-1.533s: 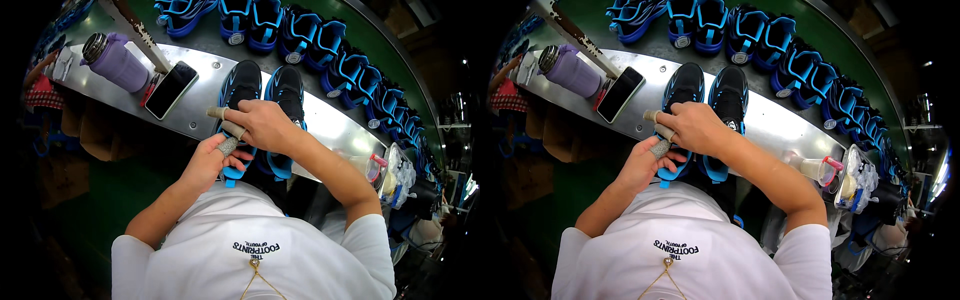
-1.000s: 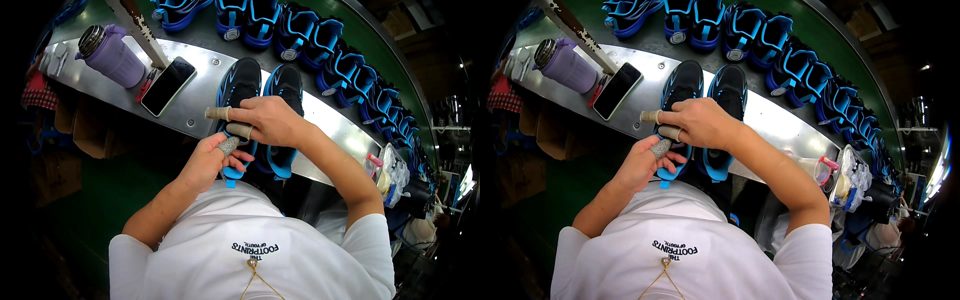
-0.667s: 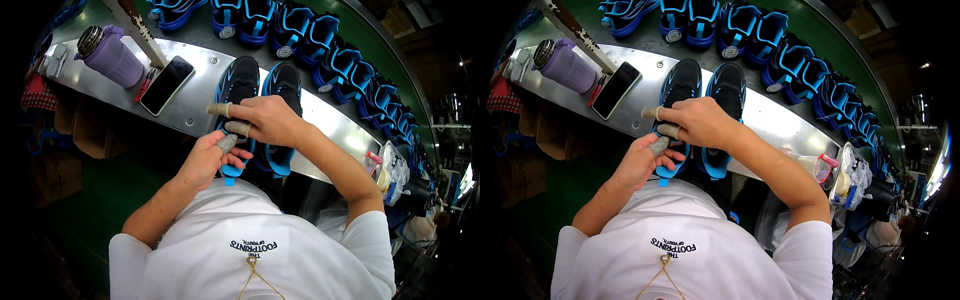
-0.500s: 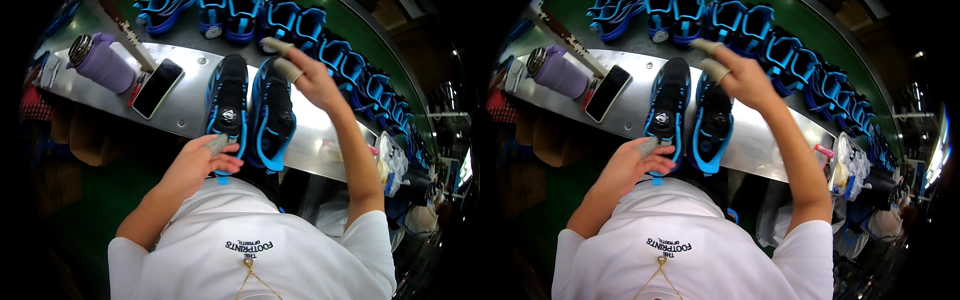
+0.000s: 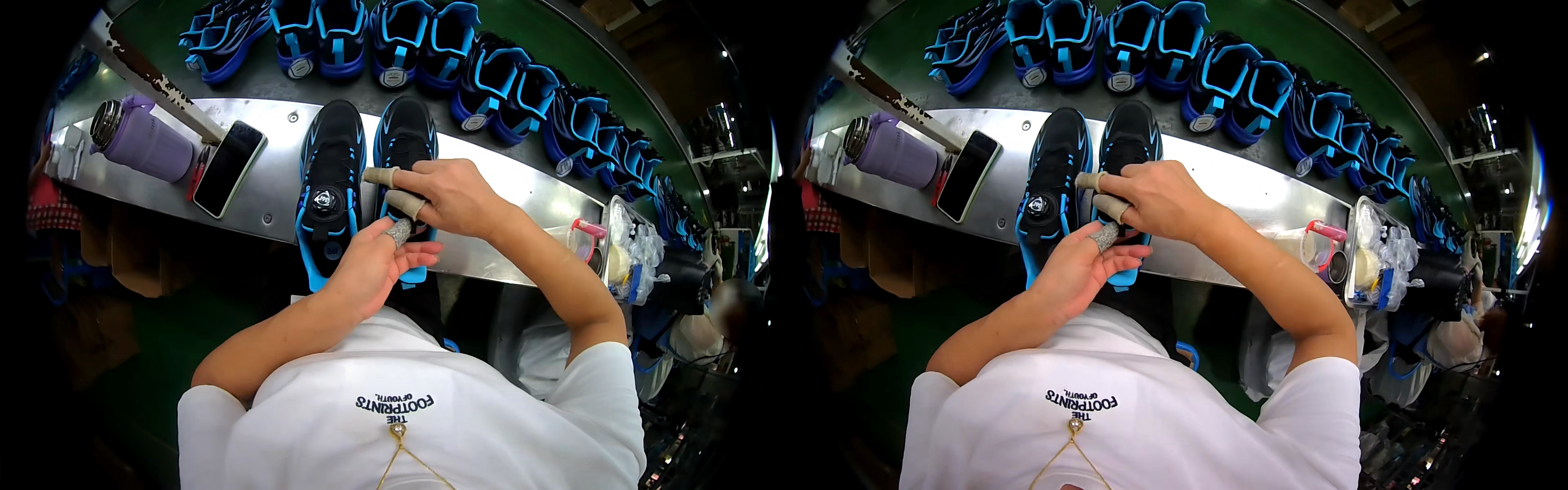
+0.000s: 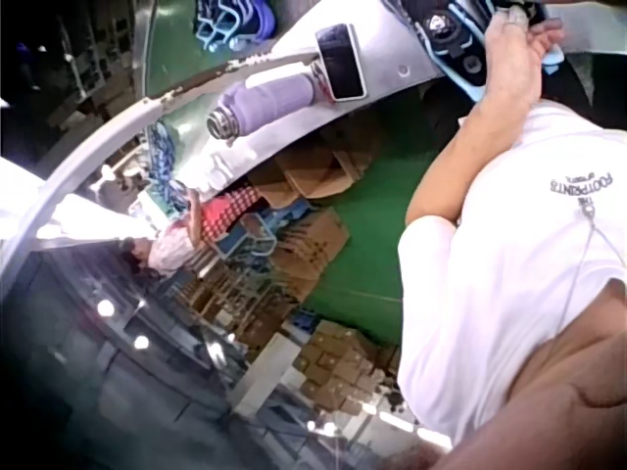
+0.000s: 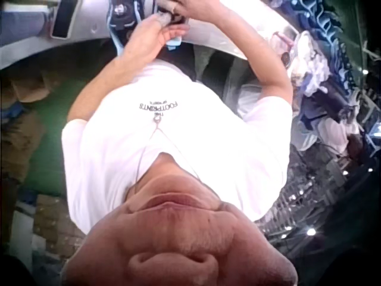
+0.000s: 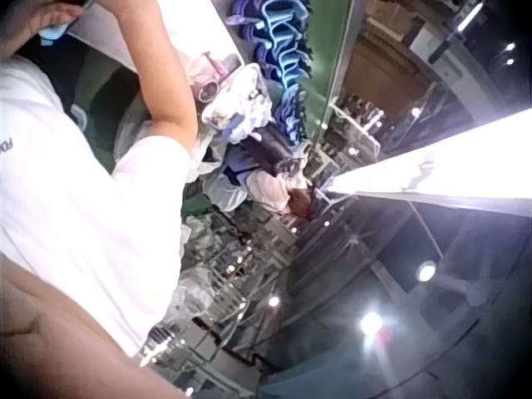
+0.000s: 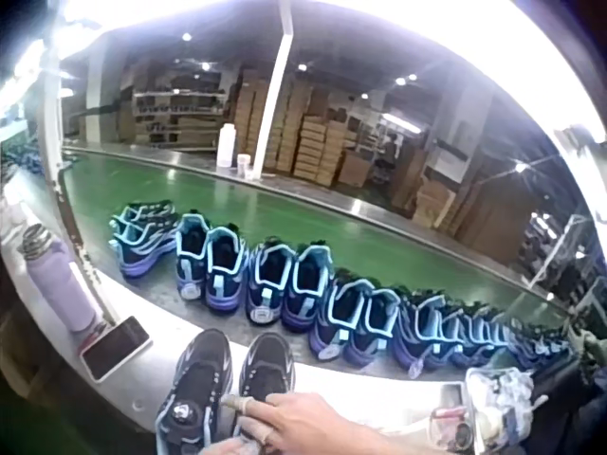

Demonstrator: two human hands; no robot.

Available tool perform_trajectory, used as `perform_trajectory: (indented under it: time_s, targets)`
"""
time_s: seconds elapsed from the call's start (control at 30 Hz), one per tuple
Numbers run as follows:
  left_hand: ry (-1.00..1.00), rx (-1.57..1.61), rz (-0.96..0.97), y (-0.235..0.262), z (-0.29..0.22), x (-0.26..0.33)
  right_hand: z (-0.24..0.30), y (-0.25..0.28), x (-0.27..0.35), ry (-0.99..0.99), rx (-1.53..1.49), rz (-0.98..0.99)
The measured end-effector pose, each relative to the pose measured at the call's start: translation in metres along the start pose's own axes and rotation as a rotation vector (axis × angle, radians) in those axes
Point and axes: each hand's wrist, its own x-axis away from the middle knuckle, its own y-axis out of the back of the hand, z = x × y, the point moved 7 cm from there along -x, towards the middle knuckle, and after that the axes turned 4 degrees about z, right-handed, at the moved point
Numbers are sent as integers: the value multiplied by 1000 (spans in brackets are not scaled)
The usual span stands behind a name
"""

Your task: The person uses a piece of white cloth to wipe several blue and black shoes on a workstation, moving through a row of shoes one by one and cleaning the tongues and upper surfaces.

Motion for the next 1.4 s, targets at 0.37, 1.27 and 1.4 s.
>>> perform_trajectory:
  time_s: [0.37,1.27,1.4]
  targets:
    - [8,-40,16,-3,2,-2,-5,5,4,-9,-77,-19]
    - [43,-34,48,-5,13,-8,-6,8,10,236,-23,182]
    - [46,-41,37,-6,14,-9,-5,7,19,89,10,-101]
